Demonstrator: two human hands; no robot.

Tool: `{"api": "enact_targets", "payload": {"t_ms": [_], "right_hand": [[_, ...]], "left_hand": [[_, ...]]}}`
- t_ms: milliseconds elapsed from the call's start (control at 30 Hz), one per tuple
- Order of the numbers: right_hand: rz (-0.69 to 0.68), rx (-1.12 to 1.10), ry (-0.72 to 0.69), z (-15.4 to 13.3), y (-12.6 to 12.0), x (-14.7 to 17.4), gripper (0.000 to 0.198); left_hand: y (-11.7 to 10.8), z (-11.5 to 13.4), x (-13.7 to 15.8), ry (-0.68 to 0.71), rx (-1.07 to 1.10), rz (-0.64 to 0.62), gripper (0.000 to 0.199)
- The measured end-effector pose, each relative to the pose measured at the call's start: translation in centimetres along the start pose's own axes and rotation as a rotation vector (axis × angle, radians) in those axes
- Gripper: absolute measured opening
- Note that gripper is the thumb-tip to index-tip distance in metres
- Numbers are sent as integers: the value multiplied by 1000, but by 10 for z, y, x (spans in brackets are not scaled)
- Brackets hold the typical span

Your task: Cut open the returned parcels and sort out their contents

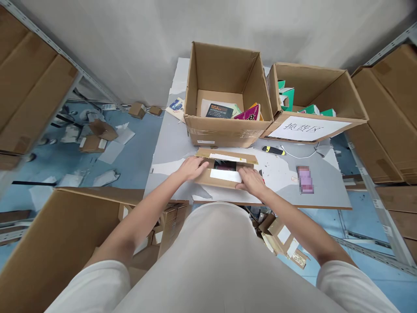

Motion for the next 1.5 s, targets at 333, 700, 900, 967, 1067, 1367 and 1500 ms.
{"api": "enact_targets", "payload": {"t_ms": [333, 700, 900, 967, 1067, 1367, 1500], "right_hand": [[243, 170, -137, -3, -5, 34, 25], [-126, -198, -385, 1, -24, -7, 27], [-325, 244, -370, -16, -24, -52, 30], [-275, 307, -363, -22, -26, -49, 30], [-145, 338, -379, -25, -33, -36, 35], [106, 437, -28, 18, -35, -2, 37], [139, 438, -42, 31, -24, 2, 54]], "left_hand": [[-3, -31, -35, -2, 73, -108, 55], [30, 47, -15, 143, -243, -96, 30], [54, 57, -25, 250, -173, -112, 33], [52, 58, -26, 274, -203, -98, 31], [40, 63, -18, 288, -229, 49, 38], [8, 36, -8, -22, -279, 242, 117], [5, 18, -8, 71, -310, 97, 140]]}}
Point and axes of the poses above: each hand's wrist, its own x-axis away from the middle knuckle, its own y-axis out of the palm, z = x × y, the point moved 5 cm from there along -x, towards the middle knuckle, and after that the axes turned 9 degrees about x, right-handed, at the moved point
